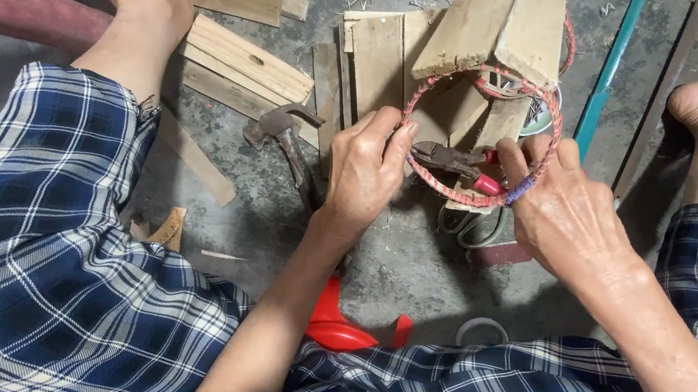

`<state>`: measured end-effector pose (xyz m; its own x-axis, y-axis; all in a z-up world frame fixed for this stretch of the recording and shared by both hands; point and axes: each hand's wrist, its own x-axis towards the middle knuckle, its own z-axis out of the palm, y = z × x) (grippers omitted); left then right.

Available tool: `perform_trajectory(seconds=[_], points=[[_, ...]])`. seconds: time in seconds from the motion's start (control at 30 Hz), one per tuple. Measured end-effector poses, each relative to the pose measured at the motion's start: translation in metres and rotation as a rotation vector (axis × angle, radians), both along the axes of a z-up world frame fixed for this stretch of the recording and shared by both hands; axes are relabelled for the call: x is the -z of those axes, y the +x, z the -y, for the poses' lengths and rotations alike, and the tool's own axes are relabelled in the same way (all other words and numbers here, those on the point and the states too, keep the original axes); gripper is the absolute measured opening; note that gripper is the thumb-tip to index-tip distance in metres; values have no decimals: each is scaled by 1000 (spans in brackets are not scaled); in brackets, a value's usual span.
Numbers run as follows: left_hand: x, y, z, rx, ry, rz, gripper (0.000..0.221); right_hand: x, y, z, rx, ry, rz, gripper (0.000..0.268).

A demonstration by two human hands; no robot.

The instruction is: Assembling wooden frame components by wrapping and cutting wire to secure the structure.

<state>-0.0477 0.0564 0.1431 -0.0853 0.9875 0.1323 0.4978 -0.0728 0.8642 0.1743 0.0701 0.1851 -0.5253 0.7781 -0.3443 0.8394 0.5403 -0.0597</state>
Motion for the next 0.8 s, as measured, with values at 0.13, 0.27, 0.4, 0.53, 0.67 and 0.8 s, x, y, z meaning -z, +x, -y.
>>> perform_trajectory(seconds=[0.13,0.27,0.4,0.53,0.67,0.8], points=[[-2,-1,0,-4,-22,-2,11,-2,-2,3,-42,147,-23,22],[-3,-1,1,-1,-21,-6,11,7,2,8,-72,198,6,22],[0,-8,-2,21,-139,63,15,28,9,16,142,7,-26,21],[-4,-2,-1,-20,-240,191,14,37,21,19,369,-128,-184,22],[-10,-3,0,-95,-341,370,14,16,32,24,781,-240,-357,28],[-12,-2,-3,-140,-375,528,20,5,27,46,1171,-102,-987,27]])
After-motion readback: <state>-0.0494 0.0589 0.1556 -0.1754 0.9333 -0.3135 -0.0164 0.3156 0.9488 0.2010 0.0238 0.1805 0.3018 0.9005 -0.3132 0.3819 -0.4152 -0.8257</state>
